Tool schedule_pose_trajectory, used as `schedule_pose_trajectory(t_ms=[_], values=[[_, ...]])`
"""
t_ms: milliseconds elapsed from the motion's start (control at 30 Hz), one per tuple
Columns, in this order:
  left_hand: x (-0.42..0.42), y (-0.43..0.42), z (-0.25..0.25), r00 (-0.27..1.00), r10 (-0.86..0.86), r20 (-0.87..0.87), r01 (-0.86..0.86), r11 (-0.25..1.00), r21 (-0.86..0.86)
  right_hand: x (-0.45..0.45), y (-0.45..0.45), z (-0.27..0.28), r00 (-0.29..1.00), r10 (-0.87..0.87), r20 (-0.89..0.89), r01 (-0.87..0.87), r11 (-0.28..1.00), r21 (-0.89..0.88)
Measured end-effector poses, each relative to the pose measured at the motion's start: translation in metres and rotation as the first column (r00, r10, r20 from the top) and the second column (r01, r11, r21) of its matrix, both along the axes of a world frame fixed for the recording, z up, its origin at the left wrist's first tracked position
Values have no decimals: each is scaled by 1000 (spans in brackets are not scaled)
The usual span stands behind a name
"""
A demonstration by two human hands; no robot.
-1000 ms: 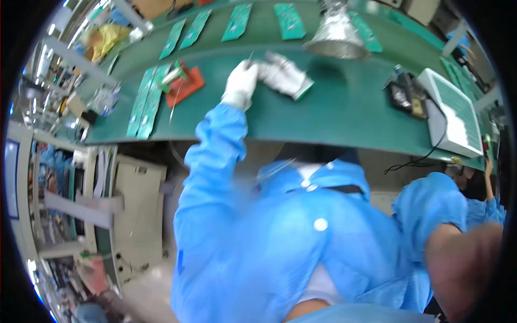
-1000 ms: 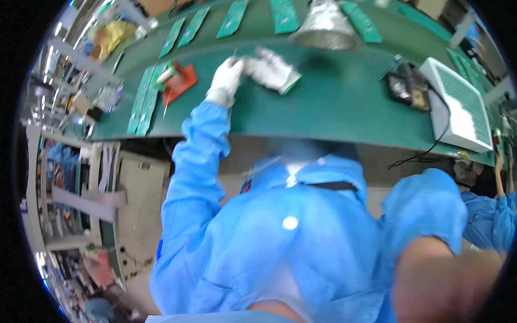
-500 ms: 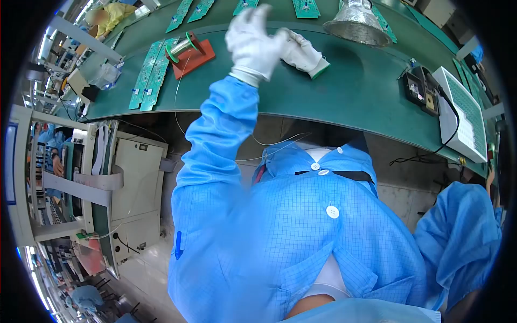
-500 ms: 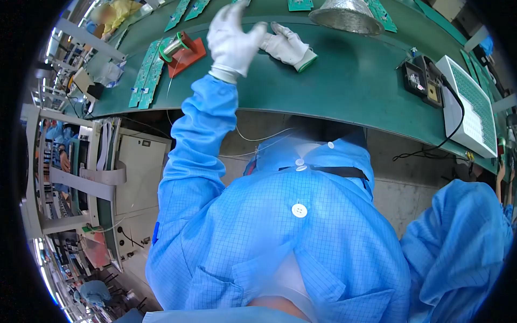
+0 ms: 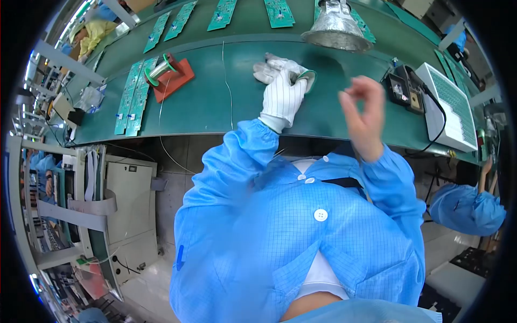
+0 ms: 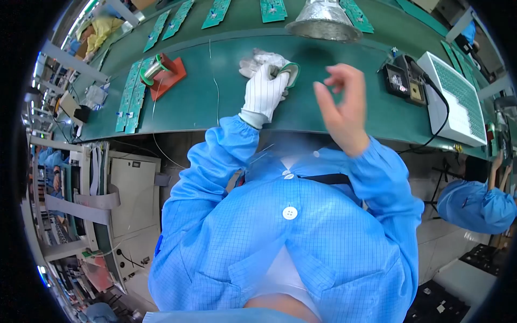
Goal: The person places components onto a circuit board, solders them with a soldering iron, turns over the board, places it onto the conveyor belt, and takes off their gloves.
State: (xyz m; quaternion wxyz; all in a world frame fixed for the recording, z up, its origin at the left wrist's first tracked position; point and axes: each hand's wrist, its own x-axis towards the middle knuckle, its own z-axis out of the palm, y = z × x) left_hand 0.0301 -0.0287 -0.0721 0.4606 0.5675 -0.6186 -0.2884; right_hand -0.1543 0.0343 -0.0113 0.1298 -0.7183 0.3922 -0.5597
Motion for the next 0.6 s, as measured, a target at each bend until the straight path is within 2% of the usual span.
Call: schedule_pose_trajectory(t_ms=[33, 67, 100, 167, 200, 233, 267, 300, 333, 367, 400, 433, 467, 500, 533, 567, 600], values=[[-3, 10, 10, 966, -1, -257, 38, 990, 139, 10, -18, -22, 995, -77, -59, 78, 997, 24], [-4, 14, 6, 968, -7, -249, 43, 989, 141, 18, -29, -34, 989, -117, -94, 121, 992, 38], [-6, 15, -3, 966, -78, -248, 57, 994, -88, 24, -37, -41, 979, -154, -132, 162, 986, 50], [-14, 33, 22, 883, -77, -463, 85, 996, -4, 33, -45, -44, 984, -142, -105, 153, 982, 107], [-15, 33, 19, 883, -75, -463, 82, 997, -4, 36, -49, -44, 989, -126, -80, 137, 978, 158], [-15, 31, 12, 917, -88, -390, 62, 995, -78, 36, -52, -45, 989, -123, -79, 134, 979, 156], [-15, 28, 3, 945, -94, -314, 48, 987, -152, 33, -55, -46, 983, -117, -139, 124, 991, 42], [-12, 27, 9, 1000, -9, -30, -3, 934, -356, 31, -55, -45, 973, -120, -197, 107, 992, -73], [-13, 30, 14, 1000, -10, -29, -1, 934, -358, 28, -54, -43, 973, -122, -196, 109, 991, -74], [-17, 36, 19, 932, -32, -361, -4, 995, -100, 24, -50, -39, 951, -139, -277, 104, 985, -137], [-19, 43, 32, 762, 38, -646, 83, 984, 156, 20, -46, -37, 921, -161, -355, 95, 976, -195], [-20, 44, 32, 725, 11, -689, 93, 989, 113, 15, -45, -40, 920, -166, -356, 102, 976, -193], [-22, 44, 30, 724, 6, -690, 99, 989, 112, 11, -47, -46, 865, -195, -462, 156, 980, -121], [-24, 42, 27, 817, -98, -568, 58, 994, -88, 7, -50, -52, 799, -209, -564, 217, 975, -55], [-23, 42, 29, 961, -162, -224, 90, 950, -300, 5, -55, -58, 799, -213, -563, 220, 974, -58], [-22, 42, 31, 992, -79, 99, 119, 848, -517, 3, -63, -64, 805, -187, -563, 299, 948, 111], [-27, 41, 30, 979, -127, 159, 197, 776, -599, 3, -62, -63, 805, -192, -561, 300, 948, 107]])
